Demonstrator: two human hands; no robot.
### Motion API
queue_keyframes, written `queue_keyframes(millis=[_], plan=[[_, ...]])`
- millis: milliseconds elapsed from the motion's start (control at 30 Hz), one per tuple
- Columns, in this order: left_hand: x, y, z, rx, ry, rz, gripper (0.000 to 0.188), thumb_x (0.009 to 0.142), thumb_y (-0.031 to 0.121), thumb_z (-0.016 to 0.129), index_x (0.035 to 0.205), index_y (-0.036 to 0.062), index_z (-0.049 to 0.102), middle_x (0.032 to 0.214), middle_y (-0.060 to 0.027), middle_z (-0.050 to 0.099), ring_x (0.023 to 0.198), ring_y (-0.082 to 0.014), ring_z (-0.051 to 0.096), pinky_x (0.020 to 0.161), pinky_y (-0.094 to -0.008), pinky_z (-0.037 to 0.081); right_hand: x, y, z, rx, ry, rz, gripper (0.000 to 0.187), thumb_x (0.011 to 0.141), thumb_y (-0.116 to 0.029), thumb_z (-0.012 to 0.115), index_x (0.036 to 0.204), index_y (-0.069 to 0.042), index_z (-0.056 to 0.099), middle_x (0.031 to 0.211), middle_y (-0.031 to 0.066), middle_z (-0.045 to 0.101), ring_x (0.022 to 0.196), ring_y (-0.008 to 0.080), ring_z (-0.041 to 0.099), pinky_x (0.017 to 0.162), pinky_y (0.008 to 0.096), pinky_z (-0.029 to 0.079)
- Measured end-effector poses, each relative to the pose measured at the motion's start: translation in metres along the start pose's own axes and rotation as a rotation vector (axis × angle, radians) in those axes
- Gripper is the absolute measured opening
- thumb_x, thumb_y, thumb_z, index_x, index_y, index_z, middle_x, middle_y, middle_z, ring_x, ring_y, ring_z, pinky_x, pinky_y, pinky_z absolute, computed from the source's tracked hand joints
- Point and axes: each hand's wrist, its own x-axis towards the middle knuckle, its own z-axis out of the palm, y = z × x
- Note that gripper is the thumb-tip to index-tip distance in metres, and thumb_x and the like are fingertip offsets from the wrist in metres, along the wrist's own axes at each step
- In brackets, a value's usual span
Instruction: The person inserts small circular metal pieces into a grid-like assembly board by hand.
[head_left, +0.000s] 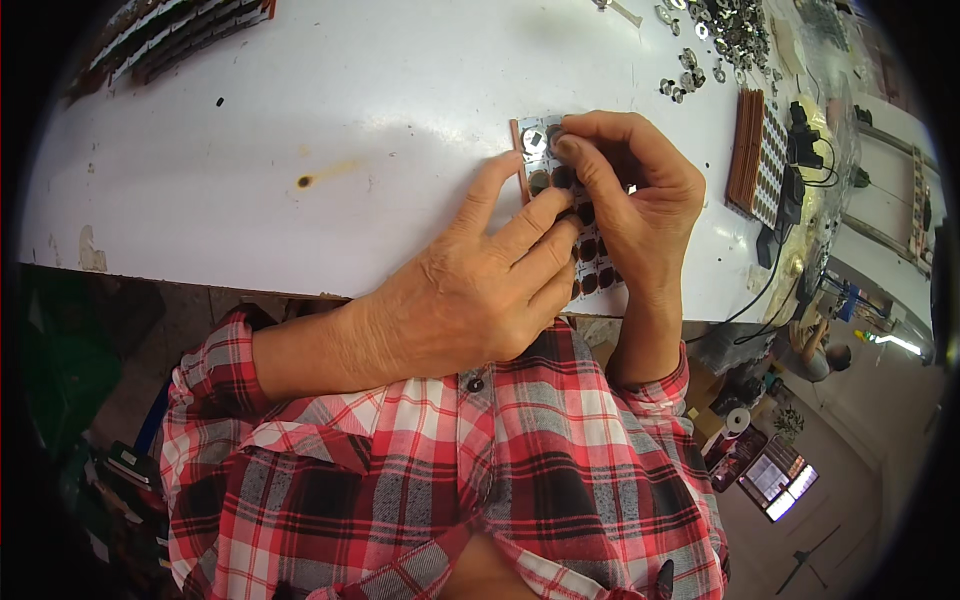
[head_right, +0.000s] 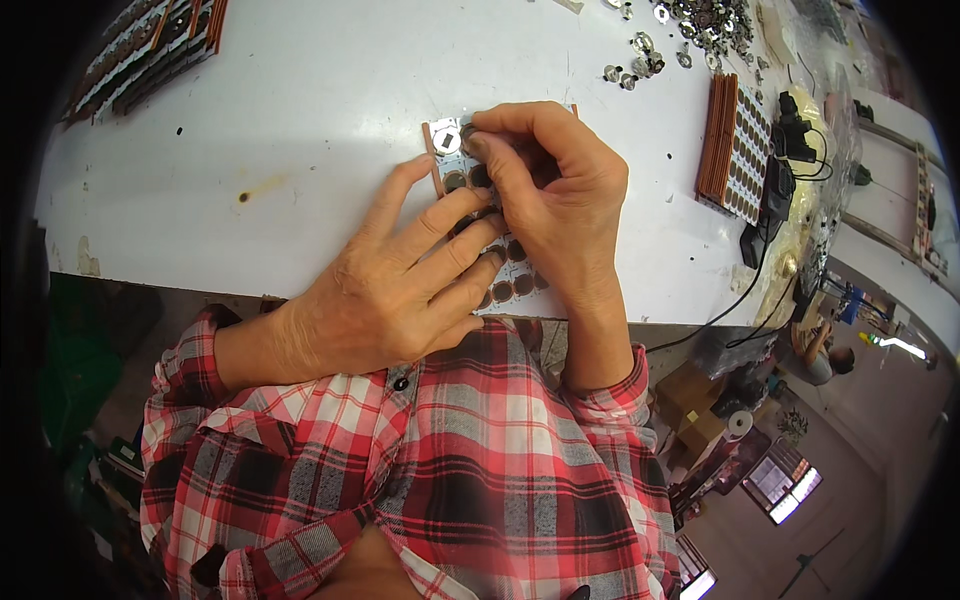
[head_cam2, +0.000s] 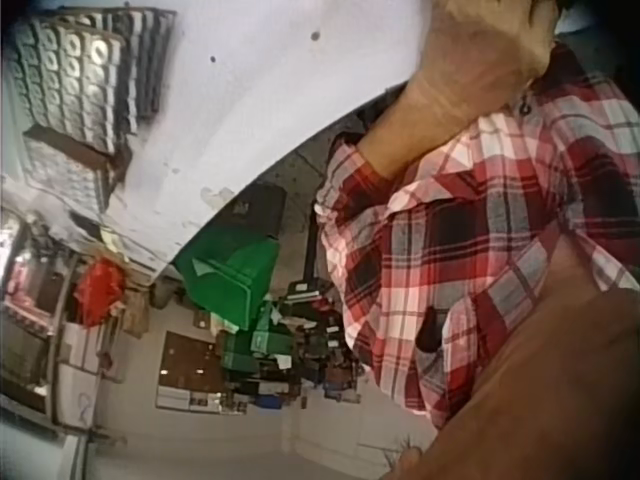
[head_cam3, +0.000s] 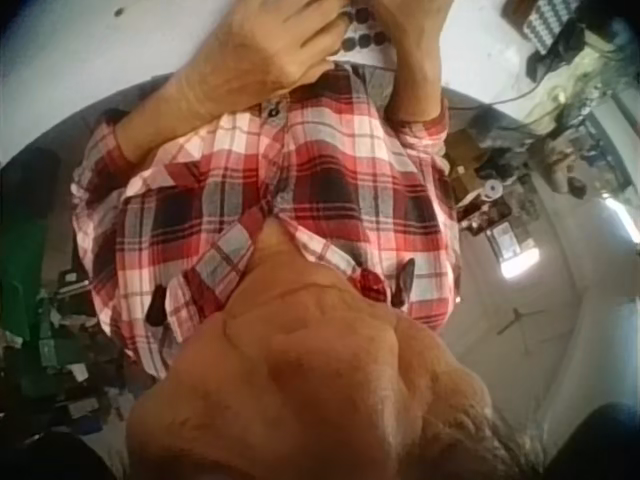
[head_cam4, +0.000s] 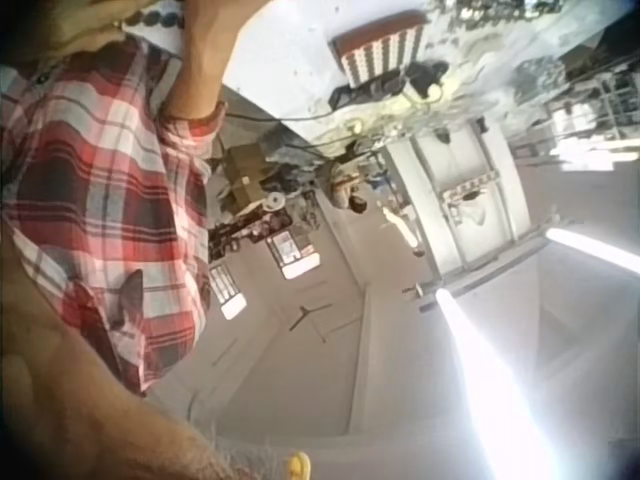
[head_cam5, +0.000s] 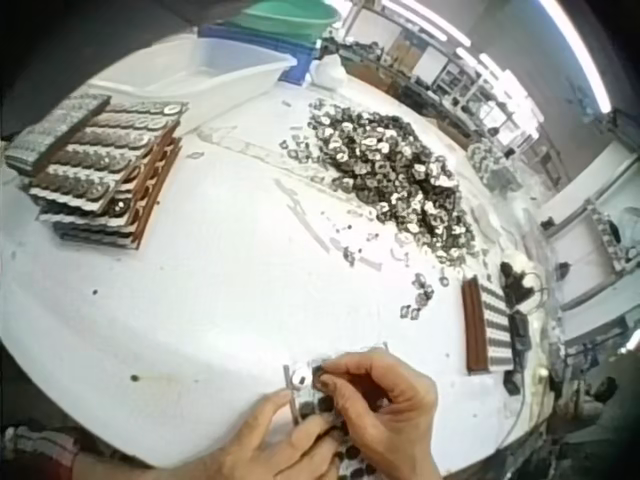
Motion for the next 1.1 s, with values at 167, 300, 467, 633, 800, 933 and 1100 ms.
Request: queue_keyframes(millis=[167, 300, 467, 633, 800, 933, 1100], plan=[[0.000, 0.000, -0.001, 0.009, -0.013, -0.001, 0.044, 0.067, 0.021, 0.085, 0.101, -0.0042, 0.074, 0.117, -0.0173, 0.067, 0.126, -0.0364, 0.060, 0.111, -0.0672, 0.044, -0.002, 0.001, 0.002, -0.139, 0.035, -0.063, 0.011, 0.094, 0.001, 0.077, 0.105, 0.001, 0.076, 0.089, 0.0018, 0.076, 0.076, 0.0045, 0.068, 0.066, 0.0193, 0.053], [0.000, 0.001, 0.001, 0.035, 0.003, 0.000, 0.041, 0.069, 0.021, 0.083, 0.100, -0.0043, 0.074, 0.117, -0.0175, 0.067, 0.127, -0.0366, 0.060, 0.111, -0.0676, 0.044, 0.000, 0.004, -0.004, -0.082, -0.023, -0.045, 0.009, 0.095, 0.001, 0.077, 0.103, 0.001, 0.076, 0.085, 0.0000, 0.074, 0.075, 0.0041, 0.067, 0.065, 0.0190, 0.052], [-0.002, 0.003, 0.000, 0.045, -0.008, 0.000, 0.038, 0.072, 0.020, 0.082, 0.100, -0.0046, 0.074, 0.116, -0.0180, 0.068, 0.127, -0.0380, 0.060, 0.110, -0.0686, 0.044, 0.006, 0.002, -0.005, -0.035, -0.076, -0.018, 0.008, 0.095, 0.001, 0.076, 0.104, 0.002, 0.076, 0.085, 0.0002, 0.073, 0.075, 0.0042, 0.066, 0.066, 0.0196, 0.052], [0.000, 0.003, 0.002, 0.053, -0.020, 0.012, 0.040, 0.070, 0.021, 0.083, 0.100, -0.0050, 0.074, 0.115, -0.0196, 0.068, 0.125, -0.0396, 0.061, 0.108, -0.0707, 0.043, 0.011, 0.001, -0.009, -0.087, -0.116, -0.048, 0.010, 0.094, 0.004, 0.075, 0.104, 0.002, 0.076, 0.085, 0.0003, 0.072, 0.077, 0.0046, 0.066, 0.068, 0.0206, 0.052], [0.001, 0.004, -0.003, 0.033, -0.039, 0.007, 0.043, 0.067, 0.021, 0.082, 0.100, -0.0047, 0.074, 0.116, -0.0210, 0.068, 0.125, -0.0404, 0.061, 0.109, -0.0709, 0.042, 0.011, 0.003, -0.009, -0.113, -0.128, -0.051, 0.012, 0.093, 0.008, 0.071, 0.103, 0.003, 0.076, 0.086, 0.0006, 0.071, 0.078, 0.0052, 0.065, 0.069, 0.0206, 0.051], [0.002, 0.003, -0.004, 0.061, -0.045, 0.018, 0.045, 0.067, 0.022, 0.083, 0.102, -0.0041, 0.074, 0.118, -0.0213, 0.069, 0.128, -0.0409, 0.060, 0.112, -0.0691, 0.041, 0.012, 0.003, -0.009, -0.056, -0.170, -0.069, 0.014, 0.091, 0.007, 0.074, 0.104, 0.003, 0.077, 0.090, 0.0017, 0.070, 0.081, 0.0063, 0.066, 0.069, 0.0206, 0.050], [0.003, 0.003, -0.009, -0.003, -0.086, -0.045, 0.047, 0.066, 0.022, 0.086, 0.104, -0.0026, 0.075, 0.124, -0.0190, 0.069, 0.130, -0.0391, 0.059, 0.114, -0.0683, 0.039, 0.009, 0.017, -0.008, -0.086, 0.094, -0.067, 0.017, 0.093, 0.003, 0.074, 0.109, 0.000, 0.079, 0.090, 0.0018, 0.072, 0.073, 0.0052, 0.063, 0.064, 0.0196, 0.048]])
